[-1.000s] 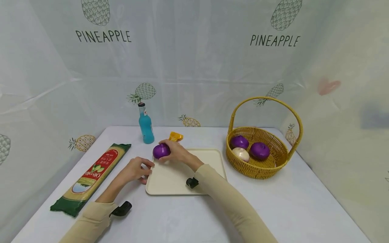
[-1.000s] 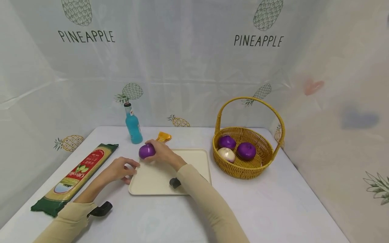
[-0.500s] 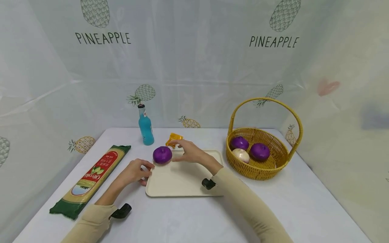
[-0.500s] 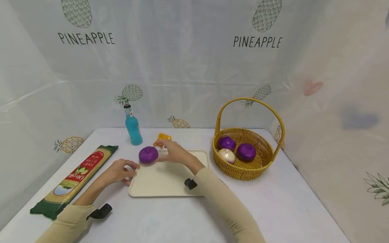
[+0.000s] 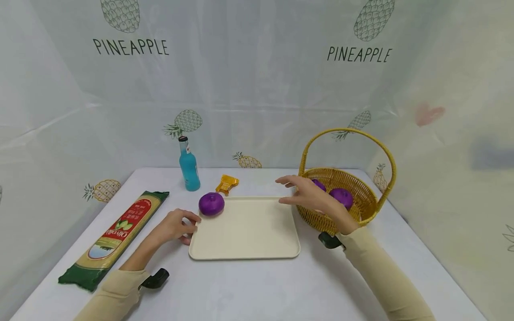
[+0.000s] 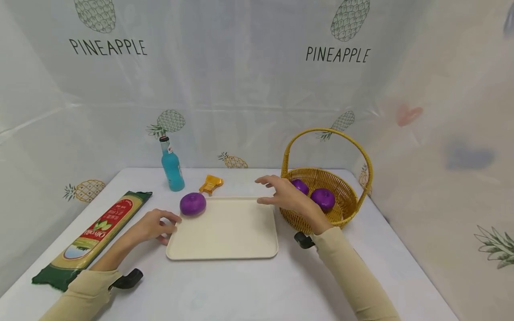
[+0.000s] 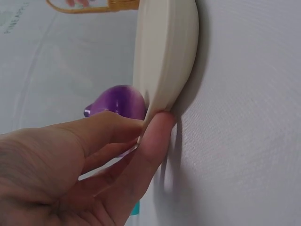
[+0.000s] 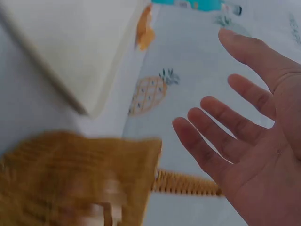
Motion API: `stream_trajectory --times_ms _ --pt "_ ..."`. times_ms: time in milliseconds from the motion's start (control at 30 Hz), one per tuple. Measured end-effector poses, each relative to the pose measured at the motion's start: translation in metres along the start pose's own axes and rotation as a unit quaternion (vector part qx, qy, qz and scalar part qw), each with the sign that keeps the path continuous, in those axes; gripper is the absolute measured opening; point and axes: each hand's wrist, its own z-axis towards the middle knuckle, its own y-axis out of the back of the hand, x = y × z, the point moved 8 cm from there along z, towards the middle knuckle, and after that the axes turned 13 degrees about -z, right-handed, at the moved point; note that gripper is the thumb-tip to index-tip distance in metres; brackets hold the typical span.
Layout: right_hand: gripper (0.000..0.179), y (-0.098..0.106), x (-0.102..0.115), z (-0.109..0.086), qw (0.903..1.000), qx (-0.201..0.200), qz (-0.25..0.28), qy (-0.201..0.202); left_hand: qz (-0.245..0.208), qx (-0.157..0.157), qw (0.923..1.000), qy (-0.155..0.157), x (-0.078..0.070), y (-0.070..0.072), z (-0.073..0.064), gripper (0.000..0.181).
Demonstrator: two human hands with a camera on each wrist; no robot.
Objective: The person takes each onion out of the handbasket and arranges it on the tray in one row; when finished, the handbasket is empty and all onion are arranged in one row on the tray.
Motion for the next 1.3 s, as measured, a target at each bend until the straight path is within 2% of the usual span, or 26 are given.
stream_trajectory --times_ms 133,233,500,800,1033,1300 --pt "0.057 0.02 -0.019 -0.021 0.9991 -0.031 -0.03 -0.001 -0.006 0.002 1.0 0.004 0.002 -0.001 0.0 0.031" --pt "0.055 0.028 -0.034 -0.034 0.9985 -0.042 -0.033 -0.008 -0.014 0.0 0.9998 0.013 0.004 -0.001 0.0 0.031" --pt "0.049 0.023 -0.07 -0.059 0.997 -0.029 -0.059 -0.041 -0.026 0.01 0.9996 0.006 0.007 -0.002 0.002 0.03" --pt "0.059 0.002 -0.093 -0.06 0.9975 0.015 -0.051 -0.045 -0.069 0.021 0.9973 0.014 0.015 0.001 0.001 0.03" --pt "0.053 -0.003 -0.093 -0.062 0.9968 0.023 -0.072 -0.027 -0.06 0.019 0.9979 0.014 0.015 0.0 0.002 0.029" --pt "0.053 -0.003 -0.092 -0.063 0.9954 0.022 -0.089 -0.028 -0.063 0.019 0.9978 0.009 0.013 0.0 0.003 0.029"
